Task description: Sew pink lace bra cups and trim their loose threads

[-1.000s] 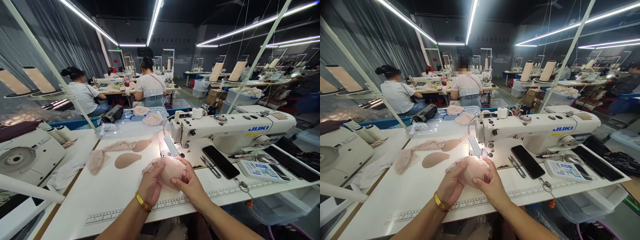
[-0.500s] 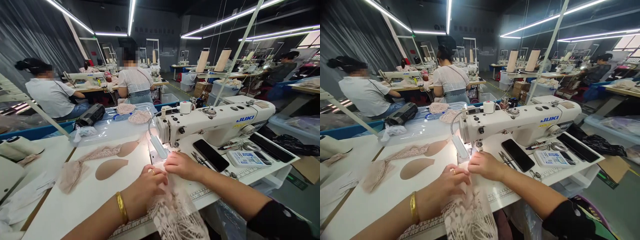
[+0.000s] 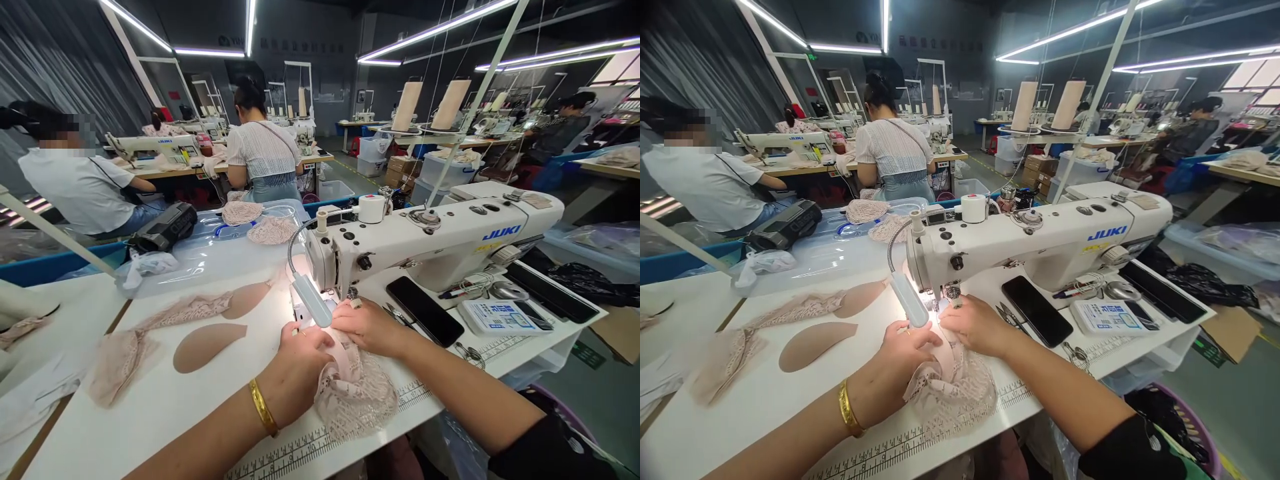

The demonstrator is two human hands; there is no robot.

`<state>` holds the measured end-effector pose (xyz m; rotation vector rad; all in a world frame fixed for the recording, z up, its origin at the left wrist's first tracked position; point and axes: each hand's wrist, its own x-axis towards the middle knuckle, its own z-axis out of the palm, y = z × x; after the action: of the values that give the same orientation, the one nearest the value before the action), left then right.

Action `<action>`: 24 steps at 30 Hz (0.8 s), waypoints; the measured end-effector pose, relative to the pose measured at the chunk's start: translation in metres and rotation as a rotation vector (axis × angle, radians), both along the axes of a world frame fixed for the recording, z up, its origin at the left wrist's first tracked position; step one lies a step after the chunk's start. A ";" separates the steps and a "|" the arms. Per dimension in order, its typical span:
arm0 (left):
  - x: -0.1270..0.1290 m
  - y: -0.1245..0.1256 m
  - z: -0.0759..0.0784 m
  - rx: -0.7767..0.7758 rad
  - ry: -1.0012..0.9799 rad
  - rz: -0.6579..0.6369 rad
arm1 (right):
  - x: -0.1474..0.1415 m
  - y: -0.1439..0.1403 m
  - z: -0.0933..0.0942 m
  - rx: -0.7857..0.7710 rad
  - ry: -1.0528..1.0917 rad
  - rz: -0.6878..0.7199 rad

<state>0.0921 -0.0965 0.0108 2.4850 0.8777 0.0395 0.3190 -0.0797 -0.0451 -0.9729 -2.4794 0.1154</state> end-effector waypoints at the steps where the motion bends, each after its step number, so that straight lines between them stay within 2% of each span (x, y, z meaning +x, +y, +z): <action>1: 0.002 -0.001 -0.001 -0.001 0.005 0.012 | 0.000 0.001 -0.001 -0.017 0.010 -0.024; 11: 0.013 -0.006 -0.007 0.023 -0.028 0.074 | 0.001 0.004 -0.002 -0.095 0.000 -0.122; 18: 0.011 -0.006 -0.012 0.053 -0.085 0.043 | 0.003 0.004 -0.002 -0.106 0.044 -0.098; 24: 0.001 0.010 -0.016 0.085 -0.079 -0.043 | 0.004 0.004 -0.003 -0.096 0.025 -0.119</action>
<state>0.0931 -0.0863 -0.0051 2.5612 0.8051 0.1625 0.3234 -0.0756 -0.0483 -1.1493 -2.4058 0.2087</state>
